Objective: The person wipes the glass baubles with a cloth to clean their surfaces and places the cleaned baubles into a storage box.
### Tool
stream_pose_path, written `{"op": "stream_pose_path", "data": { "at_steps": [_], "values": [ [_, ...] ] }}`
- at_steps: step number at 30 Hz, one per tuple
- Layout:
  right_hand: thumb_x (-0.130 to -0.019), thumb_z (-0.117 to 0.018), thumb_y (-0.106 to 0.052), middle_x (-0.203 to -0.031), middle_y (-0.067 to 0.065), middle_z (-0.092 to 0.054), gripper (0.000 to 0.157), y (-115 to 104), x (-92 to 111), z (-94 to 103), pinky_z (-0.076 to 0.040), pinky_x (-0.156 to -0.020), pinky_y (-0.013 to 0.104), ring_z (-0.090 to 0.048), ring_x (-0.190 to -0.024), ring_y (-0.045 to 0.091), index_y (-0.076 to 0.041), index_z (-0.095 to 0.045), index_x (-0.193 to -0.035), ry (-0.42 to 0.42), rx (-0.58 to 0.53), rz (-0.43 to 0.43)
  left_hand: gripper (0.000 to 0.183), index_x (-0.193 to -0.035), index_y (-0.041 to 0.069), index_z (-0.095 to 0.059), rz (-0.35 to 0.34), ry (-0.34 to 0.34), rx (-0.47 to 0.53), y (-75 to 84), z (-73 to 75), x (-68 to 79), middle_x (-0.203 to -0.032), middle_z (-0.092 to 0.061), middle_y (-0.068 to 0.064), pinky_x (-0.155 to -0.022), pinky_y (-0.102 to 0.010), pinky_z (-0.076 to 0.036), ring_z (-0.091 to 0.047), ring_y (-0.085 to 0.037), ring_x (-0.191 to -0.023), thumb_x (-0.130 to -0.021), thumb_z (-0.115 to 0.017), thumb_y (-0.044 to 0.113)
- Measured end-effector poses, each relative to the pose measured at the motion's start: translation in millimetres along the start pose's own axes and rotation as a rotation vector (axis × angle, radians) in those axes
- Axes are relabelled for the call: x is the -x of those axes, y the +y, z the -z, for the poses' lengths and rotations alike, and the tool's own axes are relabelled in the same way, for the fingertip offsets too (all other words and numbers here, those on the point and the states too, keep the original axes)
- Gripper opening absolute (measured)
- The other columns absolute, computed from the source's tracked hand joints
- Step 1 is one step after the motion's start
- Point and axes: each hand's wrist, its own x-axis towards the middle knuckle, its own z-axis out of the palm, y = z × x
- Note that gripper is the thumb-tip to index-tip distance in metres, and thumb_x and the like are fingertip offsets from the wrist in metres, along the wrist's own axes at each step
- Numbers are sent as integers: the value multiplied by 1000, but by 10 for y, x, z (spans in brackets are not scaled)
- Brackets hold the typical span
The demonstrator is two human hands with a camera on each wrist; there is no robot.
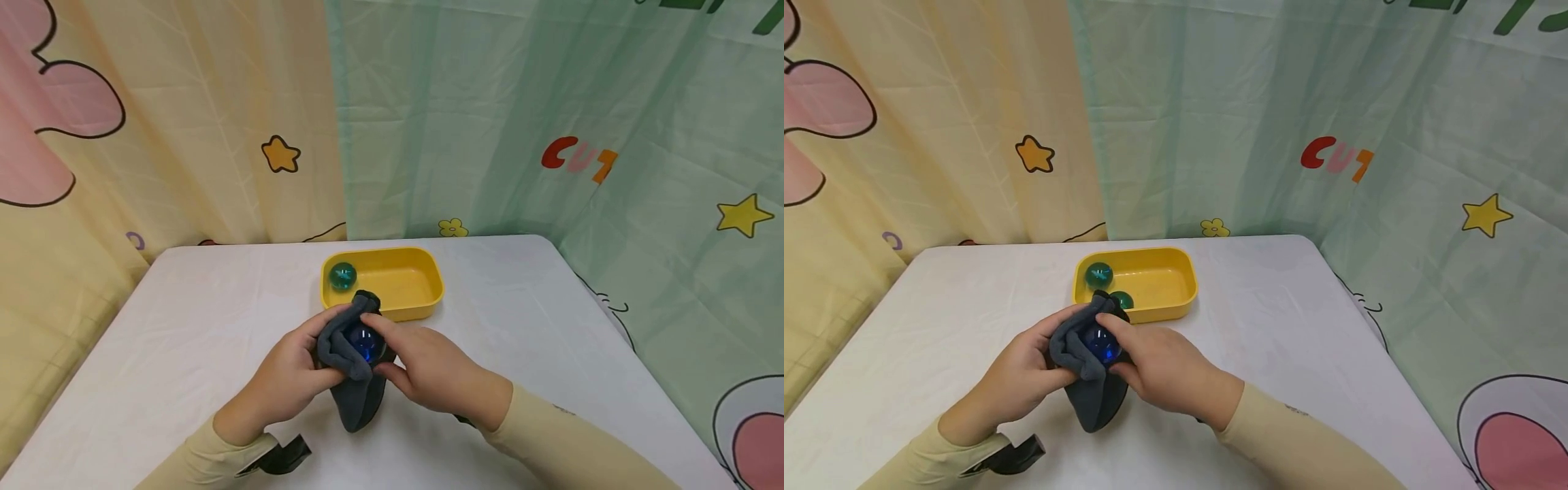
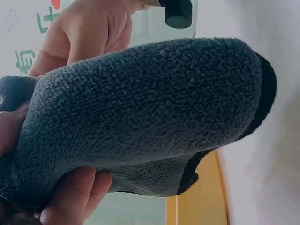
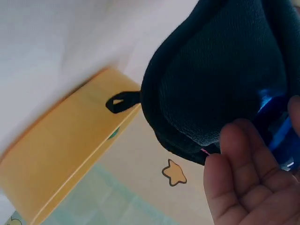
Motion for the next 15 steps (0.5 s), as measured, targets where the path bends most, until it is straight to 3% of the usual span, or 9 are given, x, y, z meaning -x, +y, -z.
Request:
{"op": "stream_pose_path", "data": {
  "at_steps": [2, 4, 6, 10, 13, 15],
  "values": [
    [-101, -73, -27, -126, 3, -75, 70, 3, -3, 2, -60, -99, 35, -72, -104, 15, -12, -37, -159, 34, 90, 38, 79, -159, 11, -43, 12, -12, 18, 8, 0, 4, -154, -56, -17, -100, -22, -57, -65, -8, -126, -90, -78, -2],
    [-100, -74, -28, -114, 1, -77, 67, 6, 2, -2, -61, -91, 31, -70, -94, 12, -9, -41, -156, 57, 110, 42, 78, -159, 11, -43, 20, -21, 23, 13, -9, 5, -155, -55, -18, -98, -23, -58, -67, -9, -123, -90, -78, -3],
    [-101, -73, -30, -98, -2, -75, 63, 8, 11, -4, -59, -78, 26, -65, -80, 7, -5, -43, -151, 50, 43, 7, 79, -159, 12, -44, 28, -25, 17, 20, -23, 5, -153, -57, -18, -95, -24, -60, -69, -10, -118, -89, -78, -3],
    [-104, -67, -33, -74, -7, -63, 47, 16, 17, -21, -44, -56, 20, -51, -62, 2, -4, -53, -138, 12, -213, -131, 79, -158, 13, -46, 34, -38, -10, 16, -50, 1, -148, -61, -19, -93, -24, -60, -69, -11, -112, -87, -80, -2],
    [-106, -64, -36, -84, -6, -68, 45, 17, 14, -36, -50, -62, 20, -57, -70, 2, -6, -54, -139, 5, -304, -164, 80, -158, 13, -47, 33, -34, -28, 6, -59, -1, -148, -62, -18, -93, -23, -59, -69, -12, -112, -87, -81, -1],
    [-106, -64, -35, -98, -4, -73, 54, 16, 18, -34, -55, -71, 22, -64, -81, 3, -7, -47, -149, 2, -289, -135, 80, -158, 14, -46, 26, -19, -29, -2, -54, -1, -150, -61, -15, -95, -22, -58, -69, -12, -115, -87, -82, -1]
  ]
}}
